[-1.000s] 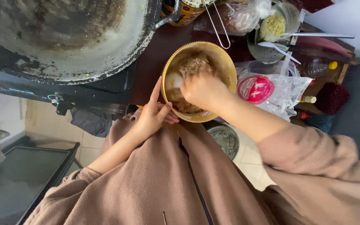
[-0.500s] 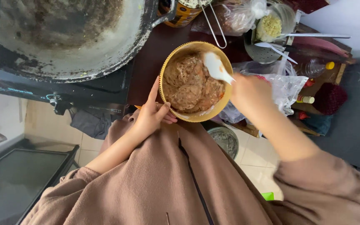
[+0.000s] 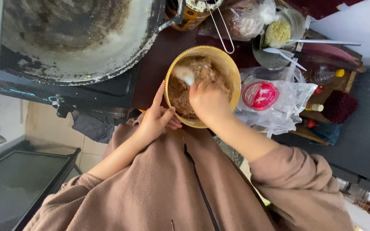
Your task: Mixing minced meat and carrots in a bowl using a spoon after retrieving ingredients from the refrigerator
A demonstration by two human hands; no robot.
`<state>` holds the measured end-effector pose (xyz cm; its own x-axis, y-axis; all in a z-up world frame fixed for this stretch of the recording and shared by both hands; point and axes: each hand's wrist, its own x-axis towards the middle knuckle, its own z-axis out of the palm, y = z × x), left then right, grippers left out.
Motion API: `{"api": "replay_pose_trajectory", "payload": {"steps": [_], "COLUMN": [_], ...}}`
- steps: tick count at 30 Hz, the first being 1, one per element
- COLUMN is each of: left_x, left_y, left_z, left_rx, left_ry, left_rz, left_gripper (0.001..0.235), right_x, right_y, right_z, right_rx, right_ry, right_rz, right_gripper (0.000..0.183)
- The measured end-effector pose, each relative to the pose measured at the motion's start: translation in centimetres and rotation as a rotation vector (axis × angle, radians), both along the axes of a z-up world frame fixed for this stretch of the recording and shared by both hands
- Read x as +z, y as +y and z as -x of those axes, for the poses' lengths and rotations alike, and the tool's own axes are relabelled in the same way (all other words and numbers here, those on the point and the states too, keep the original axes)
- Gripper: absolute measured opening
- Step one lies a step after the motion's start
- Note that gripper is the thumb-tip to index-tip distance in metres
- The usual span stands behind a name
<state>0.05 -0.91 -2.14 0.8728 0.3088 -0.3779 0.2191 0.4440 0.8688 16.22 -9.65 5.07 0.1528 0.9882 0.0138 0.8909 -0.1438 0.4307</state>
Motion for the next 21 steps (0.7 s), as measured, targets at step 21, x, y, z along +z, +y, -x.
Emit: {"api": "replay_pose_trajectory", "payload": {"steps": [21], "left_x": [-0.2], "left_y": [0.3], "left_z": [0.0], "left_rx": [0.004], "left_ry": [-0.025], "left_rz": [0.063], "left_gripper": [0.076], "right_x": [1.9], "right_y": [-6.5], "right_z": [-5.0], "right_rx": [0.390], "right_ry": [0.118], "right_rz": [0.154], "right_gripper": [0.005]}}
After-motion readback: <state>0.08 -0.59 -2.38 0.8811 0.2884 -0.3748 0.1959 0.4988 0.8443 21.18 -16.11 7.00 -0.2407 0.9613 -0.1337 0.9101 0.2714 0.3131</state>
